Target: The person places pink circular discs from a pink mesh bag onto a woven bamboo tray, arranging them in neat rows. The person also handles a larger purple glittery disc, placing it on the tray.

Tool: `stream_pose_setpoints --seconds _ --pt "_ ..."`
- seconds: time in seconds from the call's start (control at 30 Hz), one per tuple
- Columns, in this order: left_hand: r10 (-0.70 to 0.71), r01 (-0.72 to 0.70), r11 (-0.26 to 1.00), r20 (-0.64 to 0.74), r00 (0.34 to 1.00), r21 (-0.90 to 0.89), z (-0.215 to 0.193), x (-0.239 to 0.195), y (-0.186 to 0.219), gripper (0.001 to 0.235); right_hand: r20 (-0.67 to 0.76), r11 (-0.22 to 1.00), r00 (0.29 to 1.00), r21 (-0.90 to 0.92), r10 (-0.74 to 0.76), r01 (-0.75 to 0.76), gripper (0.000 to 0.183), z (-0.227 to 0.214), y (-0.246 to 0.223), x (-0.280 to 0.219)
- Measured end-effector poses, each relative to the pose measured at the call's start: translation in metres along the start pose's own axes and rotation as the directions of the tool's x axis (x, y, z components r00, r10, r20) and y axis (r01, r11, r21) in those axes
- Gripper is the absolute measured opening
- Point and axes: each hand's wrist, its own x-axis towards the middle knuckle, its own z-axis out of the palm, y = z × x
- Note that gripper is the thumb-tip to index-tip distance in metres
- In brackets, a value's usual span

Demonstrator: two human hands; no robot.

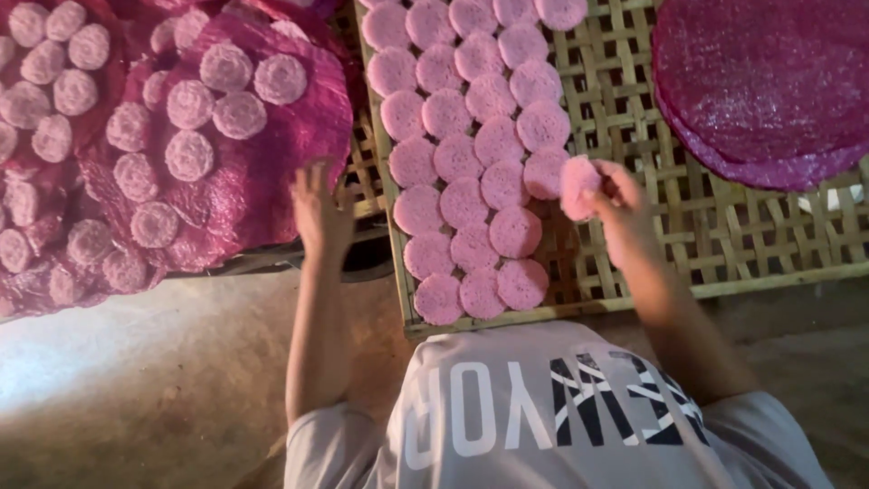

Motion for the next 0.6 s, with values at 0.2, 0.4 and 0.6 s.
stream_pose_setpoints --seconds 0.2,0.4,0.6 --pt "0.046 -0.044 0.984 -0.006 0.999 0.173 0.026 0.009 -0.052 0.076 0.090 0.921 0.996 -0.387 -0.018 0.051 0.042 0.007 0.011 -0.021" --pt "0.121 -0.103 0.988 -0.169 0.978 0.111 0.034 0.005 -0.077 0.018 0.038 0.630 0.927 -0.724 -0.372 0.282 0.033 0.029 -0.022 -0.042" --pt "-0.279 0.252 0.957 -0.212 0.936 -0.147 0.055 0.032 -0.110 0.011 0.039 0.648 0.868 -0.649 -0.494 0.398 0.031 0.028 -0.053 -0.032"
